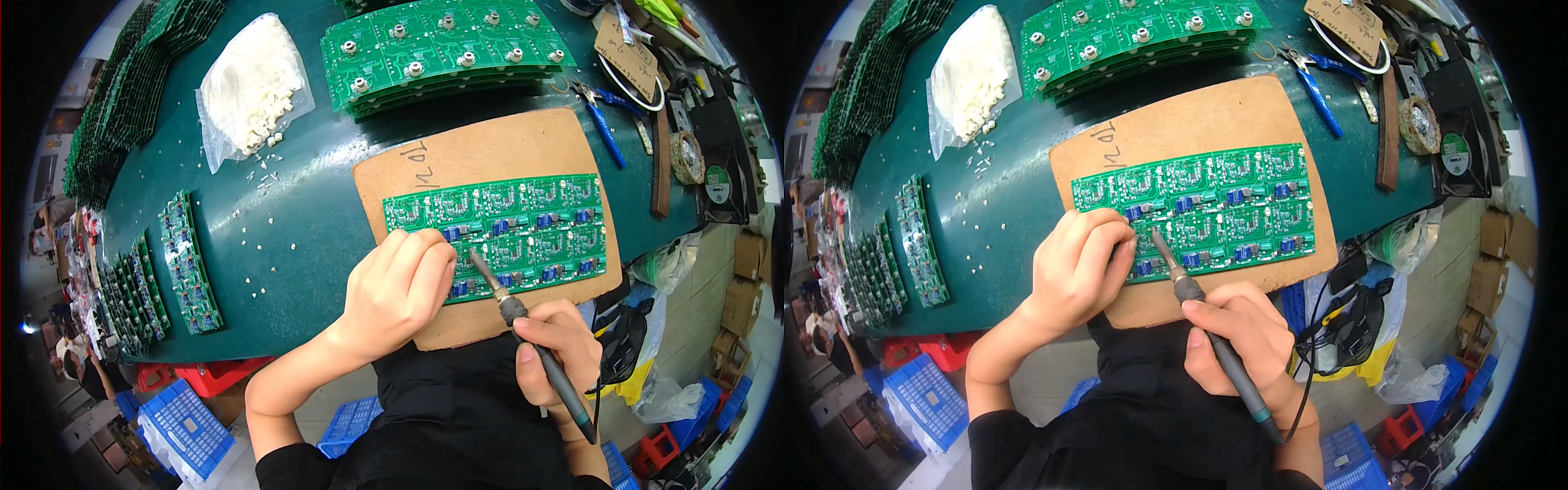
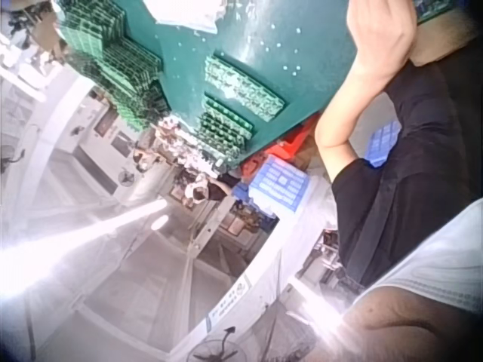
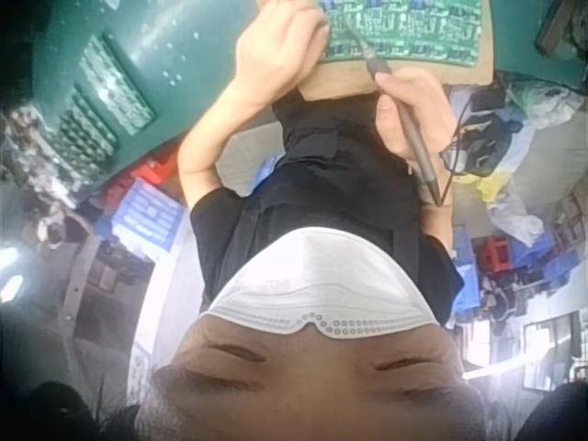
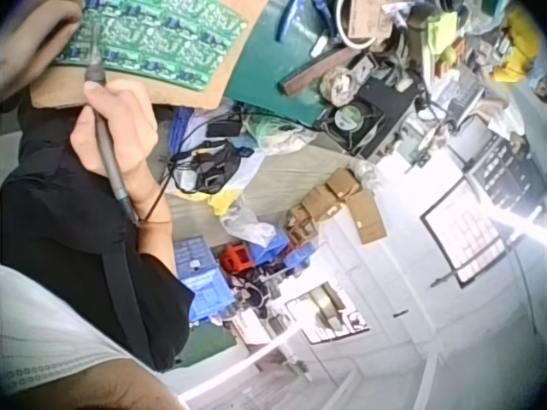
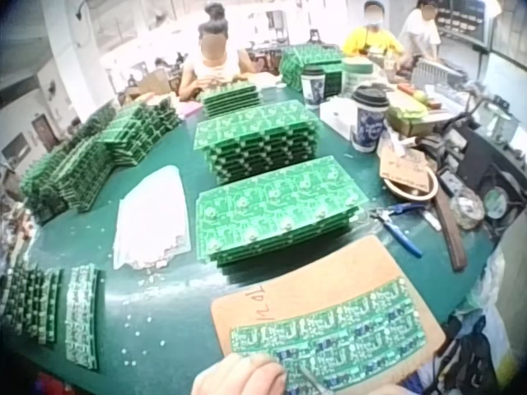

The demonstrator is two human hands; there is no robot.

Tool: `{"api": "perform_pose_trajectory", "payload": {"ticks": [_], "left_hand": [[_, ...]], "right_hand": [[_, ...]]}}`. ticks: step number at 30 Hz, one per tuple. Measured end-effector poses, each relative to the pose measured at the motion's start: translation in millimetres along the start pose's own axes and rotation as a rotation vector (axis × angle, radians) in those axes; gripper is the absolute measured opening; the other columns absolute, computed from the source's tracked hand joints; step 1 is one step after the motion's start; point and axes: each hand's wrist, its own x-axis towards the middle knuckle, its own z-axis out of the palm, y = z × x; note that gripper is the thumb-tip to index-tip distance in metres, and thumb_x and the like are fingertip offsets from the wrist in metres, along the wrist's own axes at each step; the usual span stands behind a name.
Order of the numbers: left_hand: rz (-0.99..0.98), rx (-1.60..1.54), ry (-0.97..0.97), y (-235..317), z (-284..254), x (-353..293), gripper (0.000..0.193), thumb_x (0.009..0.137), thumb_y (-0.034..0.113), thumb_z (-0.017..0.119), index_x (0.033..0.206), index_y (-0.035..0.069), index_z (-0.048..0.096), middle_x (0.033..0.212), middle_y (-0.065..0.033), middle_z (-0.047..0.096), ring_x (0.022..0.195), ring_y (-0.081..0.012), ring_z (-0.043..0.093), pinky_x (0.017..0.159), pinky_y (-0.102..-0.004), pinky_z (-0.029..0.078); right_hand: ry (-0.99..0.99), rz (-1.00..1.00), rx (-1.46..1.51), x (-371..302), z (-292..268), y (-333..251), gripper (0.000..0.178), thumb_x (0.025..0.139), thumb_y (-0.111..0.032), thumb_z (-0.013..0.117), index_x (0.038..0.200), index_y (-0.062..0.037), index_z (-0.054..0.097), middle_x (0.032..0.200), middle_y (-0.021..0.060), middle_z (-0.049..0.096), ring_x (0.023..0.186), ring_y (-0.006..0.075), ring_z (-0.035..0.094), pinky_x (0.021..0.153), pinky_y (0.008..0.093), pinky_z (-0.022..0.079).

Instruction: The person solders components onto circuit boards using a soldering iron, stacks completed boards on the table, and places new circuit boards onto a padded work base to solder them.

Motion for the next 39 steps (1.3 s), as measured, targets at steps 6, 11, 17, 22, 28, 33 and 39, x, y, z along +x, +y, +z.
{"api": "perform_pose_trajectory", "payload": {"ticks": [6, 11, 17, 22, 28, 33, 39], "left_hand": [[0.041, 0.109, -0.011, 4.1, 3.7, 0.2, 0.025, 0.069, -0.004, 0.073, 0.091, 0.002, 0.062, 0.089, -0.0085, 0.062, 0.069, -0.0236, 0.058, 0.058, -0.0319, 0.048], [-0.012, 0.078, -0.057, 7.1, -6.3, 6.4, 0.024, 0.071, -0.005, 0.071, 0.091, 0.002, 0.063, 0.088, -0.0095, 0.062, 0.070, -0.0246, 0.059, 0.059, -0.0332, 0.049], [-0.109, -0.177, -0.088, 13.6, -11.9, 15.8, 0.020, 0.075, -0.006, 0.069, 0.091, 0.003, 0.061, 0.090, -0.0099, 0.058, 0.078, -0.0267, 0.059, 0.067, -0.0348, 0.049], [-0.082, -0.249, -0.118, 19.1, 12.3, 28.9, 0.024, 0.074, -0.007, 0.070, 0.094, 0.001, 0.058, 0.093, -0.0112, 0.062, 0.082, -0.0276, 0.061, 0.074, -0.0351, 0.050], [-0.031, -0.150, -0.089, 18.5, 24.6, 29.4, 0.025, 0.071, -0.007, 0.071, 0.091, 0.002, 0.058, 0.092, -0.0089, 0.061, 0.077, -0.0271, 0.058, 0.068, -0.0342, 0.048], [0.006, -0.076, -0.056, 21.0, 26.0, 30.3, 0.025, 0.069, -0.005, 0.072, 0.089, 0.004, 0.059, 0.088, -0.0074, 0.061, 0.068, -0.0235, 0.054, 0.060, -0.0325, 0.045], [0.043, 0.025, -0.019, 24.2, 32.7, 30.8, 0.024, 0.069, -0.004, 0.072, 0.087, 0.004, 0.060, 0.086, -0.0074, 0.061, 0.068, -0.0228, 0.054, 0.060, -0.0320, 0.046]], "right_hand": [[-0.021, -0.001, 0.046, 2.1, 2.1, 5.7, 0.026, 0.073, 0.003, 0.065, 0.099, 0.0051, 0.066, 0.066, 0.0094, 0.059, 0.064, 0.0271, 0.062, 0.061, 0.0334, 0.052], [0.048, -0.001, 0.041, -4.7, -9.3, 8.4, 0.025, 0.073, 0.002, 0.064, 0.098, 0.0061, 0.065, 0.062, 0.0097, 0.057, 0.060, 0.0264, 0.060, 0.057, 0.0333, 0.051], [0.179, -0.007, 0.016, -15.1, -24.0, 15.7, 0.022, 0.074, -0.003, 0.064, 0.094, 0.0066, 0.065, 0.055, 0.0077, 0.052, 0.052, 0.0244, 0.057, 0.052, 0.0322, 0.048], [0.170, 0.032, 0.027, -11.6, -21.7, 17.5, 0.021, 0.075, -0.002, 0.065, 0.094, 0.0059, 0.065, 0.058, 0.0078, 0.054, 0.055, 0.0246, 0.059, 0.054, 0.0323, 0.049], [0.073, 0.004, 0.037, -3.0, -25.0, 20.9, 0.022, 0.073, 0.000, 0.065, 0.095, 0.0046, 0.066, 0.064, 0.0103, 0.059, 0.060, 0.0268, 0.060, 0.057, 0.0330, 0.050], [0.068, 0.022, 0.025, -5.6, -30.5, 18.1, 0.023, 0.071, 0.000, 0.065, 0.094, 0.0047, 0.067, 0.063, 0.0094, 0.058, 0.058, 0.0264, 0.059, 0.057, 0.0330, 0.050], [0.099, 0.029, 0.031, -3.8, -28.8, 21.9, 0.024, 0.070, 0.000, 0.065, 0.094, 0.0051, 0.067, 0.062, 0.0089, 0.057, 0.057, 0.0260, 0.058, 0.057, 0.0325, 0.050]]}}
